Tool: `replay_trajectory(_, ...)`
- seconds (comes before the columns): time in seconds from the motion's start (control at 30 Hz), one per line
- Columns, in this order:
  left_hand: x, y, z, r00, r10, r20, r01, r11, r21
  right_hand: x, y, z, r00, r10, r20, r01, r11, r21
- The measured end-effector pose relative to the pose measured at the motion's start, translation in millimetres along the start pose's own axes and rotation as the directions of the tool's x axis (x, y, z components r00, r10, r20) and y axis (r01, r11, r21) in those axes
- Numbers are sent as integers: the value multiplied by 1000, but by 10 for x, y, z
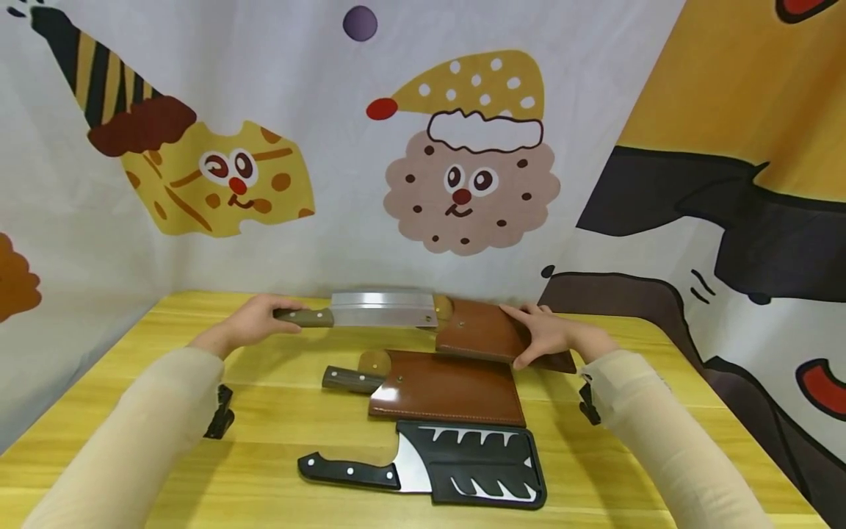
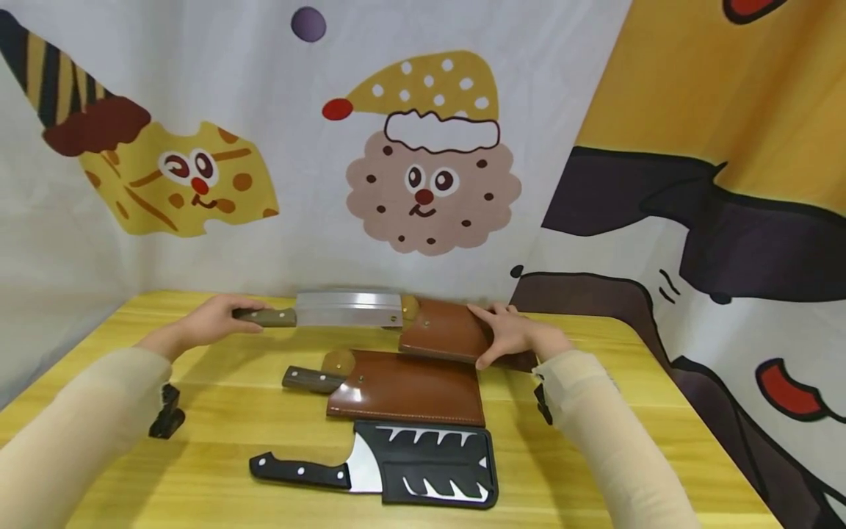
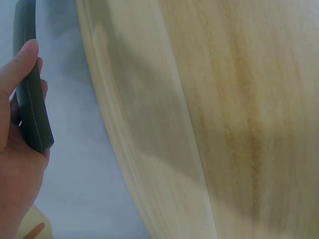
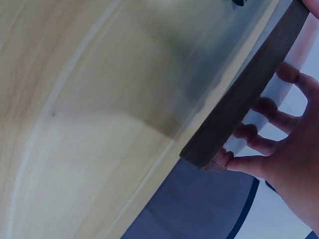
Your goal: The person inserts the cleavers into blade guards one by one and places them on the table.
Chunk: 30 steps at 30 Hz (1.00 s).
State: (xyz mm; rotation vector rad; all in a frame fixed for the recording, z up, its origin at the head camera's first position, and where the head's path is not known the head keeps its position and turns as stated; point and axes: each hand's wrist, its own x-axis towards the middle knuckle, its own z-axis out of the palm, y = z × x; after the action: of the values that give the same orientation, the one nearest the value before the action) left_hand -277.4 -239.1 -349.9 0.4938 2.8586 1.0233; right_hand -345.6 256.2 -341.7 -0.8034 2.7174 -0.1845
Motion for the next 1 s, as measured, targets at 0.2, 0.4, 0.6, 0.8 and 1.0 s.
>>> replay_trajectory(0.2,-3,30,-9,1000,11,14,-11,1000,-7,5,-72,-21,1000,-13,13,13,1000,14)
replay_trajectory(0.4,-12,58,2,999,46,9,-46,999,-4,19,-83,-12,1000,-19,7,19,1000,-1)
replay_trajectory(0.6,-24,81,41,998,52,26,-52,999,2,-5,-92,-13,1000,-16,0,16,1000,5)
replay_trajectory(0.8,3,85,92,998,62,32,-61,998,-6,-36,-129,-32,1000,-9,1,9,1000,11)
replay_trajectory(1.0,14,137,118,998,53,40,-52,998,-18,-67,-180,-63,1000,-13,-6,14,1000,13)
